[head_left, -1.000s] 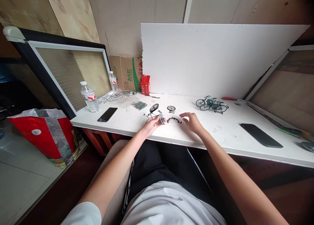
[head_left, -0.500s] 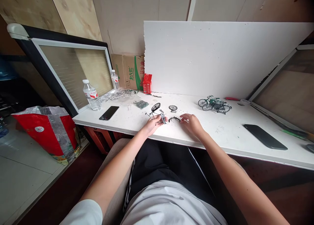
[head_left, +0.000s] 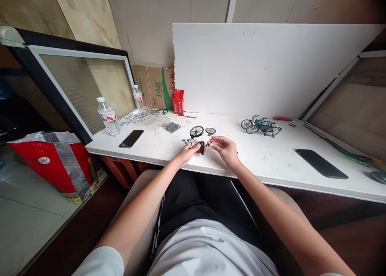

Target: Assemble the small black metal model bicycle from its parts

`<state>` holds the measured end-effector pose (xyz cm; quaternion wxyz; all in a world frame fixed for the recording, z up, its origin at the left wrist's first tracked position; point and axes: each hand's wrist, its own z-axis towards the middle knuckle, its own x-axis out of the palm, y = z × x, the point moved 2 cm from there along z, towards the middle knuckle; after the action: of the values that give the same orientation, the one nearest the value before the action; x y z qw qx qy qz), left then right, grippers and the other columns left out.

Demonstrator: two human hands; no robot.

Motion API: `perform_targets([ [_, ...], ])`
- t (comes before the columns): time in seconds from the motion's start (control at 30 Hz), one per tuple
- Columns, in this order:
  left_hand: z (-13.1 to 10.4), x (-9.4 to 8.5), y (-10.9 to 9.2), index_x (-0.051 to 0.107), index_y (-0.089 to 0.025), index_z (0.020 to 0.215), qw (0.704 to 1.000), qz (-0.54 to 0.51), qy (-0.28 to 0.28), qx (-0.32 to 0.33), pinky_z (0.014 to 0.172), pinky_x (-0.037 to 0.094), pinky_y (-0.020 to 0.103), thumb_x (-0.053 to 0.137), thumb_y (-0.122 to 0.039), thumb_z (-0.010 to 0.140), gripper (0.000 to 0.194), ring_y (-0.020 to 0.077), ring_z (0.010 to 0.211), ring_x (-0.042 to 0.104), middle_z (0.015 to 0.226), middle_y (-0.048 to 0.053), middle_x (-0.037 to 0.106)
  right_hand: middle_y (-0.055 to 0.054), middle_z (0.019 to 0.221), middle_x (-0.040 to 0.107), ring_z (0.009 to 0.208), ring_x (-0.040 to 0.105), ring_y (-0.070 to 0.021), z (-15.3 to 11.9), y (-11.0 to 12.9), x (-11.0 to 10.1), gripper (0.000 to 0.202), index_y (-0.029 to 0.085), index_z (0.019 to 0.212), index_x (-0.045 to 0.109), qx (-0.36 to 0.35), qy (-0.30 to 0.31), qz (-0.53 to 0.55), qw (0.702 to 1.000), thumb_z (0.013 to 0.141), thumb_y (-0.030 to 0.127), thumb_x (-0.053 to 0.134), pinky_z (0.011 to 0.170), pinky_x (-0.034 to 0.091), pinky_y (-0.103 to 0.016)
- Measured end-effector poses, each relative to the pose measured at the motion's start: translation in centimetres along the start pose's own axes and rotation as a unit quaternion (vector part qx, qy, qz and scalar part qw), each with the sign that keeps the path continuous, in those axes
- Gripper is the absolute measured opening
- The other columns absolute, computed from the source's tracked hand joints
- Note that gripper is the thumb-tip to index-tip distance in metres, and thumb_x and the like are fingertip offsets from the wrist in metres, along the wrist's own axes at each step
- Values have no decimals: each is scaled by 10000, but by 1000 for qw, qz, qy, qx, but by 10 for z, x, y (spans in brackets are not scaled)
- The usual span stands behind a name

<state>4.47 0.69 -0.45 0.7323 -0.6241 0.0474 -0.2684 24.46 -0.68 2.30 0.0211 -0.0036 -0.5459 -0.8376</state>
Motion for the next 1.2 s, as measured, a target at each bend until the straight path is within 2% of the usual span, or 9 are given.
perform_targets([
  [0.1, 2, 0, 2, 766, -138, 1052, 999, 32, 17, 4, 985, 509, 415, 816, -596, 846, 505, 288, 1056, 713, 1038, 141, 786, -110, 1075, 812, 1000, 780, -295, -3, 3, 4, 430, 224, 985, 781, -17, -4, -9, 1000, 715, 512, 952, 964, 640, -486],
  [0.23, 3, 1, 3, 756, -145, 1020, 998, 60, 27, 23, 994, 496, 405, 790, -600, 869, 481, 260, 1023, 696, 1013, 117, 775, -110, 1047, 800, 974, 765, -289, -7, 8, 9, 350, 219, 931, 785, -55, -11, -73, 996, 777, 509, 907, 824, 645, -424],
  [0.4, 2, 1, 2, 747, -152, 1004, 997, 72, 25, 21, 980, 497, 401, 781, -570, 885, 436, 241, 983, 680, 1015, 100, 757, -97, 1043, 785, 731, 739, -217, -10, 8, 13, 356, 217, 947, 768, -53, 3, -81, 995, 807, 526, 876, 723, 634, -400],
  [0.47, 2, 1, 2, 743, -148, 1019, 997, 71, 23, 17, 976, 502, 405, 788, -567, 879, 444, 246, 987, 680, 1022, 106, 755, -94, 1046, 783, 702, 732, -205, -11, 7, 13, 356, 217, 954, 768, -53, 6, -92, 994, 820, 533, 862, 724, 634, -401],
  [0.6, 2, 2, 0, 744, -142, 1022, 997, 75, 32, 9, 971, 509, 413, 787, -580, 874, 465, 255, 994, 683, 1017, 117, 756, -98, 1051, 785, 824, 753, -237, -11, 10, 13, 337, 220, 956, 769, -63, 9, -110, 992, 822, 513, 865, 779, 638, -404],
  [0.73, 0, 5, -4, 753, -141, 1019, 996, 81, 36, 16, 935, 519, 401, 793, -606, 860, 492, 255, 974, 688, 987, 114, 760, -101, 1065, 777, 800, 748, -230, -12, 13, 13, 319, 217, 978, 767, -64, 21, -106, 992, 838, 491, 852, 769, 637, -408],
  [0.87, 0, 8, -6, 759, -135, 991, 995, 85, 42, 22, 941, 529, 400, 777, -625, 868, 506, 250, 957, 697, 980, 119, 767, -102, 1050, 778, 856, 751, -250, -13, 13, 12, 306, 220, 960, 766, -74, 13, -121, 990, 842, 491, 845, 772, 633, -410],
  [1.03, 2, 6, -2, 750, -140, 968, 993, 99, 47, 30, 962, 530, 407, 755, -649, 874, 518, 250, 953, 695, 959, 113, 761, -84, 1004, 766, 762, 743, -221, -13, 12, 12, 306, 219, 943, 758, -74, 23, -112, 991, 844, 496, 843, 759, 639, -412],
  [1.2, 3, 2, 2, 752, -142, 981, 991, 127, 40, 28, 986, 526, 416, 729, -630, 901, 495, 257, 971, 687, 968, 117, 758, -81, 1008, 759, 753, 739, -210, -12, 11, 12, 312, 221, 939, 755, -79, 33, -100, 991, 846, 506, 842, 764, 655, -413],
])
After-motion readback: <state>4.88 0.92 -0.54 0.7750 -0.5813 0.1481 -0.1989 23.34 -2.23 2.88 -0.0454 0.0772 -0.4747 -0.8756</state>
